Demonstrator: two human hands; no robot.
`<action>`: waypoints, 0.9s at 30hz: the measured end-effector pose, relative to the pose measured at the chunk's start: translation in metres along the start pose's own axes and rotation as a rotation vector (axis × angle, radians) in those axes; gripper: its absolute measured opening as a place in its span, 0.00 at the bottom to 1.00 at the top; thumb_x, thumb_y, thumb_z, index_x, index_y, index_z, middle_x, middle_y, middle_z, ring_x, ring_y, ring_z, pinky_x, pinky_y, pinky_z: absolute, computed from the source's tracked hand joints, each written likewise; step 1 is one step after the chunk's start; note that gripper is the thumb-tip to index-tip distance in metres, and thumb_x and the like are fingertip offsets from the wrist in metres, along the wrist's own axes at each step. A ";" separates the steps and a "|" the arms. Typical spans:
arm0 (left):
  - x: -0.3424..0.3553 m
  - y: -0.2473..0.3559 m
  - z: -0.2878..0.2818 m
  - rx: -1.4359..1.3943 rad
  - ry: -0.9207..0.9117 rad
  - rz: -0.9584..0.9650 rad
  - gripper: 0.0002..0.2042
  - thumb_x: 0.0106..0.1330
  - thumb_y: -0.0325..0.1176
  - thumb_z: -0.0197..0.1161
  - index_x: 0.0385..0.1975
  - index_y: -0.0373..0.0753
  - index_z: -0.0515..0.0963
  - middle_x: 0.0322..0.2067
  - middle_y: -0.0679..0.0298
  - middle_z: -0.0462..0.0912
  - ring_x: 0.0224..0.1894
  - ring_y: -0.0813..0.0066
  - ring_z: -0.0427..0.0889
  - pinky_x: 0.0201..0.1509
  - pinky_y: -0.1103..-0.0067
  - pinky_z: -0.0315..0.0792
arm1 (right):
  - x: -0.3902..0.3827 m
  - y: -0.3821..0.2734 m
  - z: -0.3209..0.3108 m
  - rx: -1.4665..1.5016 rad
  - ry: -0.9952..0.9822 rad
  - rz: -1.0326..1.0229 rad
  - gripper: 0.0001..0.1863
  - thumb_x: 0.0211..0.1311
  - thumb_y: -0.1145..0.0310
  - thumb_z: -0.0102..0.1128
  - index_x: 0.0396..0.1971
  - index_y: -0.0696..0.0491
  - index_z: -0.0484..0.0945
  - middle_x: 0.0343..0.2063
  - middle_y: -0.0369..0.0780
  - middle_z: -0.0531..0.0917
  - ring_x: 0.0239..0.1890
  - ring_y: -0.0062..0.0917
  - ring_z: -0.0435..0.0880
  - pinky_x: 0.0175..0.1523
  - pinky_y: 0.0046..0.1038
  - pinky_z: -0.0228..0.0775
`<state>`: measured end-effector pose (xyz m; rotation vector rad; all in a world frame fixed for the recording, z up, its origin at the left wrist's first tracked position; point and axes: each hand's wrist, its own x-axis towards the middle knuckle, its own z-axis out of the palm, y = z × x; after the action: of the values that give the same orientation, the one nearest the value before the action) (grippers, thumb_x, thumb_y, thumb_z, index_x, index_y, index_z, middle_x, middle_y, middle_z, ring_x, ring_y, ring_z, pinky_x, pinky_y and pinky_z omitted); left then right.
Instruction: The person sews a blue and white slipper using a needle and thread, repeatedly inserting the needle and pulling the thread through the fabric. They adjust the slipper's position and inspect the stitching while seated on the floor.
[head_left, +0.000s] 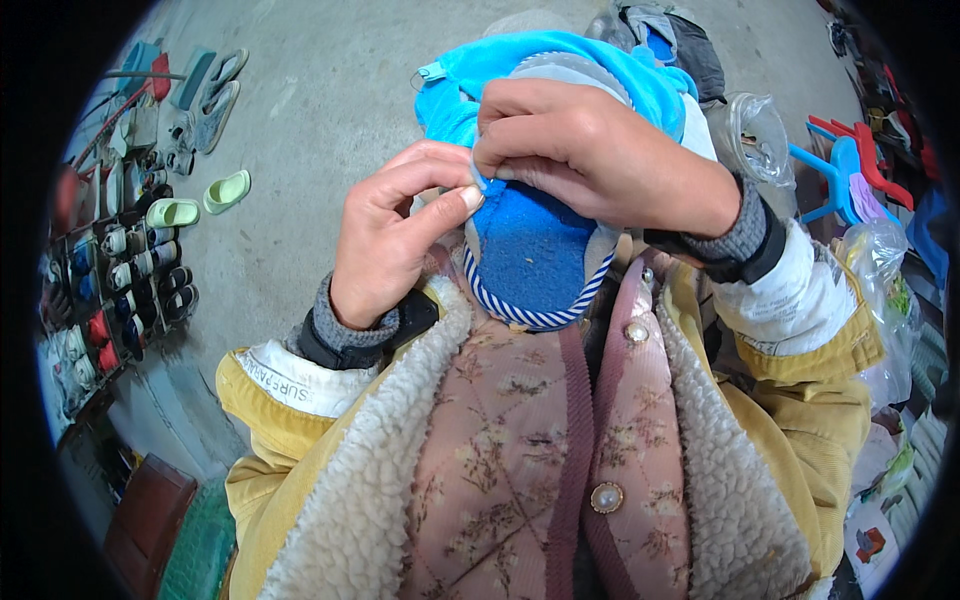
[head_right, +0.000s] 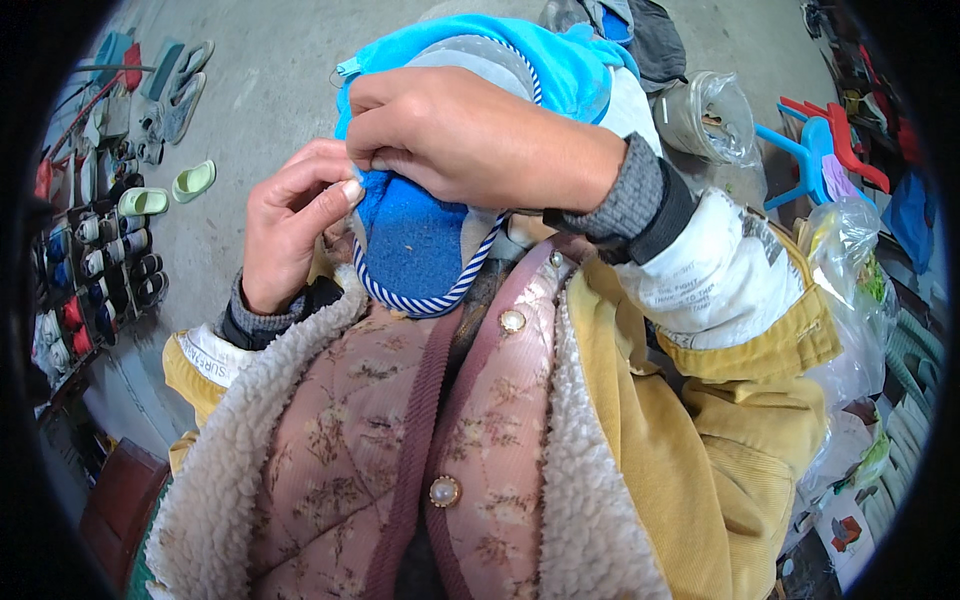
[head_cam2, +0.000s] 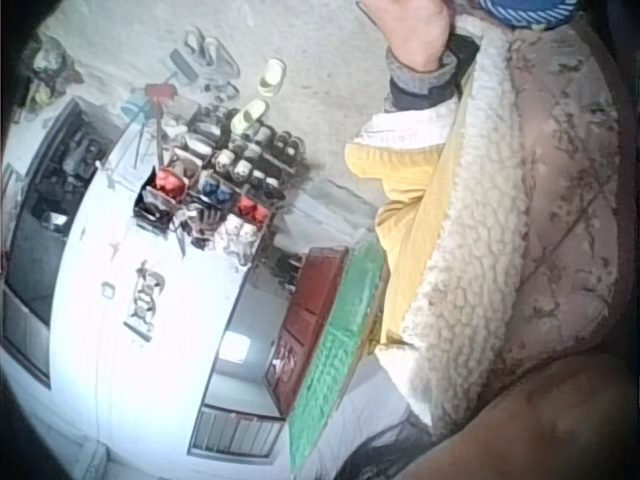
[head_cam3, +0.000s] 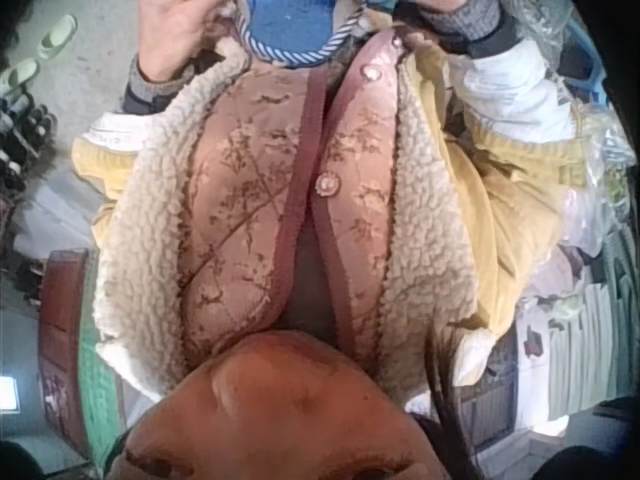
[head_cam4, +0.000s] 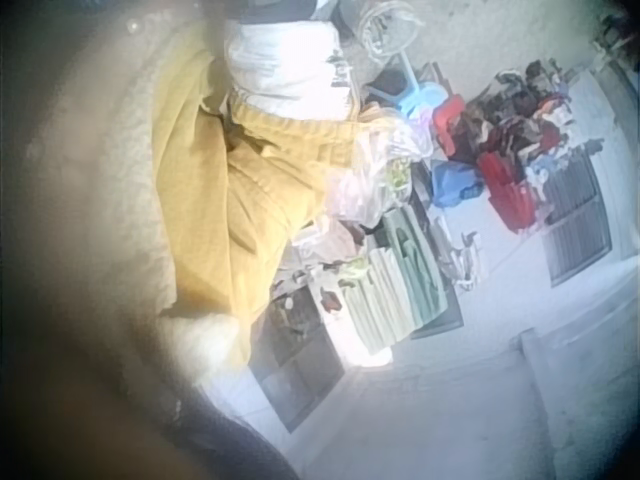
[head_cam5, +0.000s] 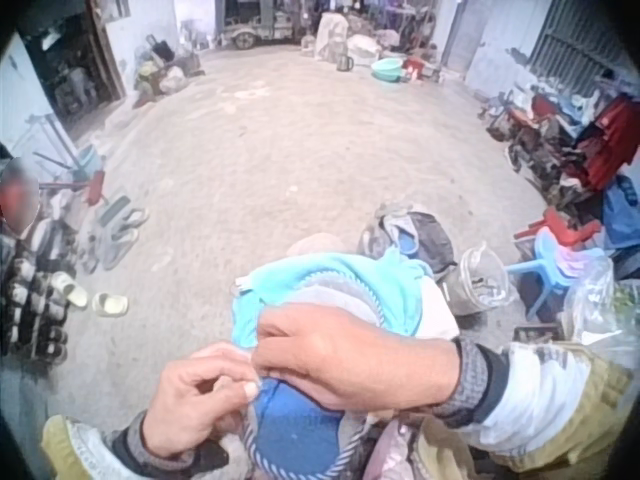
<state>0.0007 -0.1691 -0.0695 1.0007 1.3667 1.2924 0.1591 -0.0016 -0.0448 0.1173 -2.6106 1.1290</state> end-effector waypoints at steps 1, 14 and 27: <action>0.000 -0.001 0.001 -0.012 -0.003 0.010 0.03 0.65 0.23 0.65 0.34 0.30 0.81 0.43 0.64 0.80 0.42 0.80 0.77 0.46 0.83 0.71 | -0.003 -0.002 0.001 -0.051 0.030 0.004 0.05 0.59 0.77 0.64 0.35 0.57 0.78 0.32 0.41 0.74 0.36 0.37 0.78 0.41 0.33 0.69; 0.004 -0.001 -0.002 0.017 -0.045 0.047 0.03 0.65 0.21 0.64 0.36 0.30 0.82 0.44 0.62 0.81 0.47 0.76 0.77 0.54 0.79 0.70 | -0.016 -0.026 0.010 -0.535 0.072 -0.027 0.13 0.53 0.72 0.66 0.39 0.52 0.79 0.37 0.39 0.81 0.36 0.34 0.82 0.41 0.33 0.76; 0.005 -0.004 0.003 -0.071 0.031 0.038 0.05 0.67 0.24 0.63 0.38 0.29 0.82 0.43 0.63 0.82 0.45 0.78 0.79 0.50 0.81 0.73 | -0.005 -0.028 0.021 -0.738 0.052 -0.189 0.07 0.51 0.68 0.61 0.31 0.51 0.77 0.28 0.36 0.75 0.31 0.27 0.78 0.37 0.28 0.71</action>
<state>0.0024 -0.1639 -0.0740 0.9656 1.3214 1.3811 0.1644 -0.0362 -0.0402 0.1631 -2.7121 0.0690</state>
